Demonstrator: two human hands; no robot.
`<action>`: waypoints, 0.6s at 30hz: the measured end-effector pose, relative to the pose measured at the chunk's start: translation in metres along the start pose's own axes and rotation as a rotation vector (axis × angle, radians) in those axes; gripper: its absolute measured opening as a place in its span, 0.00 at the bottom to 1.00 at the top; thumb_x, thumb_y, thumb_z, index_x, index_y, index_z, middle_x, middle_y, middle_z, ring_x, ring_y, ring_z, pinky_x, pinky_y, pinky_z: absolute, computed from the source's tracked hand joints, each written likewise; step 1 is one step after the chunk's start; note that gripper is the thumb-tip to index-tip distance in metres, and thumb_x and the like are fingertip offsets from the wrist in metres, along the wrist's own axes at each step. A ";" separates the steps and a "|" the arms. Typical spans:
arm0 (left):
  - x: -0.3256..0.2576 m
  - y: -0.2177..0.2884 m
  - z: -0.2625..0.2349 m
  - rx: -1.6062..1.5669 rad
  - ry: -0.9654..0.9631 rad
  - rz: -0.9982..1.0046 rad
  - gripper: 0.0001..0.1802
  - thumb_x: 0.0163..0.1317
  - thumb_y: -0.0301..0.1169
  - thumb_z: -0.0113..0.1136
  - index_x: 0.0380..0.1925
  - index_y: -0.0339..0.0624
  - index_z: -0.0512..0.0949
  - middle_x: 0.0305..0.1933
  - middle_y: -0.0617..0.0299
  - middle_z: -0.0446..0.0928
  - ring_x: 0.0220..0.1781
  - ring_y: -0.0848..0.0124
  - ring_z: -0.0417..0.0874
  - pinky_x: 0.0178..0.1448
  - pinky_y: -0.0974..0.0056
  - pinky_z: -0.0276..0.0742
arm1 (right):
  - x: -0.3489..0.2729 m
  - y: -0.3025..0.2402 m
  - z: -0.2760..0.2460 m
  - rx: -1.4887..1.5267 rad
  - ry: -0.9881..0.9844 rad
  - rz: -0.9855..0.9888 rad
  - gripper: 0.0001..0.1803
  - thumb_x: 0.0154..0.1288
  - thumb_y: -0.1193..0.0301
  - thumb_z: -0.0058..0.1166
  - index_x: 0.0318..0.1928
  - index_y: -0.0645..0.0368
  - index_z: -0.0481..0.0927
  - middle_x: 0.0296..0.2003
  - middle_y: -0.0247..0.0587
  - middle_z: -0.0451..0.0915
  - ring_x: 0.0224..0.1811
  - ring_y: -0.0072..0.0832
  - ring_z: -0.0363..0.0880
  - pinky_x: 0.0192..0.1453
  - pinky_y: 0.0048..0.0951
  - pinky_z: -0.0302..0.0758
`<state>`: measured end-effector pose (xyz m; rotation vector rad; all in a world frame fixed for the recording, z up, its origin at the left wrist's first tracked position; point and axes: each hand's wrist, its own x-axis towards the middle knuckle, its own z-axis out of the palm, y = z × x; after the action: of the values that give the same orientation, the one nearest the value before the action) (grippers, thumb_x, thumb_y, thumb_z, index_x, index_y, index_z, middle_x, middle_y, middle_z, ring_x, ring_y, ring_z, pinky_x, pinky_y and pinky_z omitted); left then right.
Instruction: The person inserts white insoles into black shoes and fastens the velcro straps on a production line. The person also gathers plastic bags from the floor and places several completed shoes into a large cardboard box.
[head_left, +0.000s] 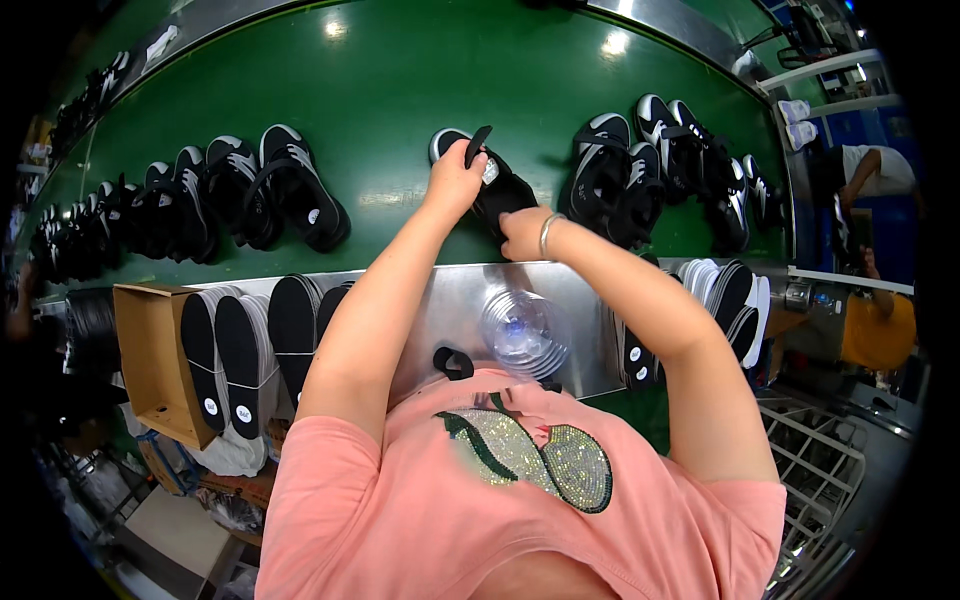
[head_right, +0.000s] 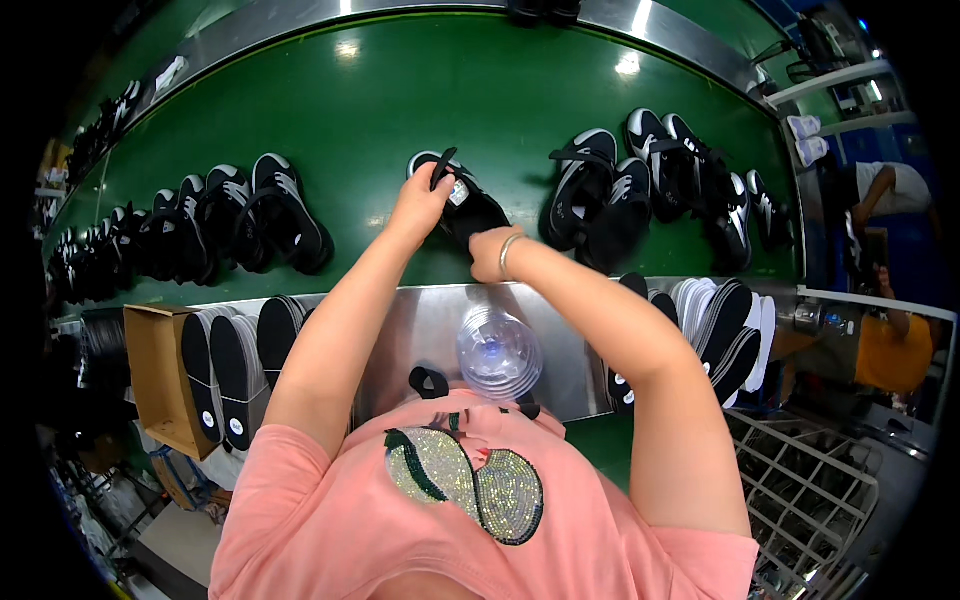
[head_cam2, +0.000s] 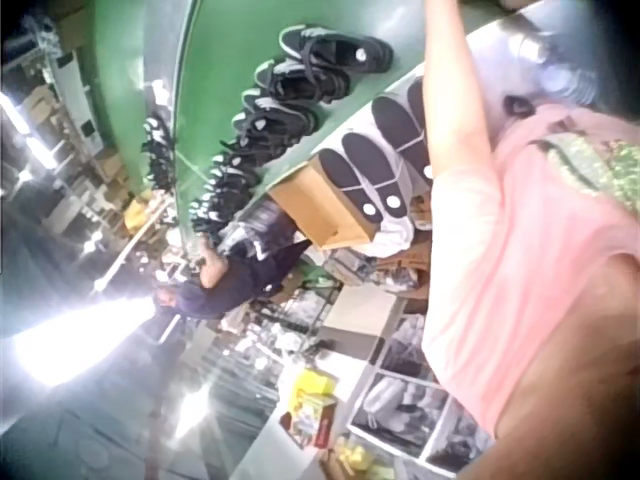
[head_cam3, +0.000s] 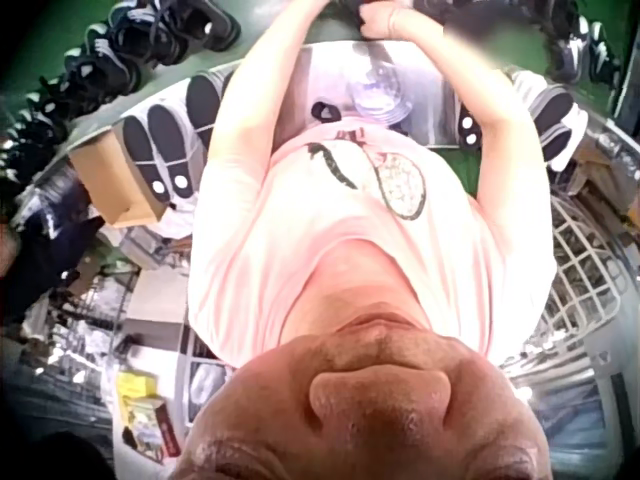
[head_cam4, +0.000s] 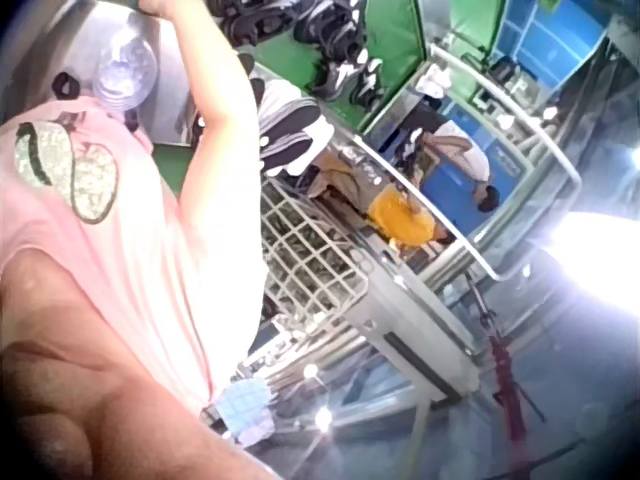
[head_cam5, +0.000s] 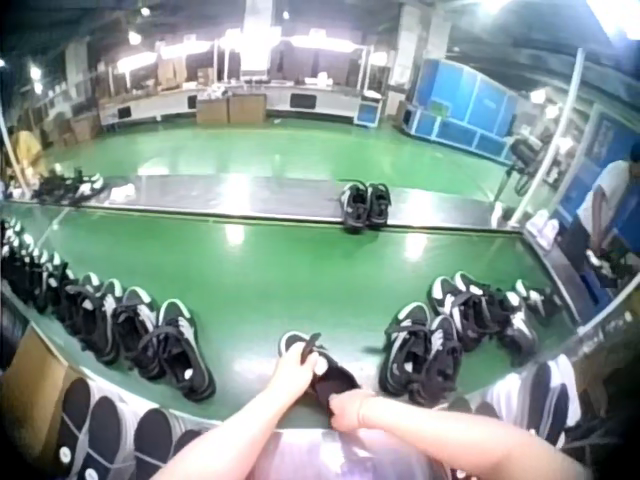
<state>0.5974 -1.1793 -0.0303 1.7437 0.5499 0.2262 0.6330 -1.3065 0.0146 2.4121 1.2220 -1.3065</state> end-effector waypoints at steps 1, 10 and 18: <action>-0.002 0.001 -0.002 -0.011 -0.028 -0.013 0.11 0.55 0.33 0.52 0.35 0.37 0.72 0.30 0.53 0.75 0.35 0.61 0.75 0.40 0.62 0.69 | 0.007 0.010 0.001 0.161 0.060 -0.048 0.19 0.50 0.64 0.47 0.40 0.63 0.75 0.38 0.50 0.77 0.42 0.36 0.76 0.48 0.39 0.66; -0.006 0.020 -0.008 0.051 -0.133 -0.046 0.12 0.56 0.35 0.50 0.35 0.38 0.72 0.31 0.59 0.75 0.35 0.71 0.73 0.41 0.68 0.67 | 0.022 0.017 0.006 1.574 0.417 -0.038 0.10 0.56 0.68 0.52 0.30 0.63 0.74 0.22 0.35 0.75 0.23 0.22 0.73 0.31 0.19 0.70; 0.003 0.027 -0.052 0.642 0.322 0.326 0.14 0.48 0.25 0.51 0.37 0.47 0.74 0.32 0.53 0.76 0.37 0.55 0.75 0.39 0.55 0.69 | -0.123 0.033 0.010 0.509 0.760 -0.485 0.04 0.55 0.69 0.51 0.30 0.53 0.77 0.29 0.33 0.78 0.32 0.27 0.75 0.54 0.35 0.62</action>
<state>0.5841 -1.1368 0.0076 2.4459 0.6069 0.6203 0.6136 -1.4058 0.0933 3.3027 1.9475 -0.8538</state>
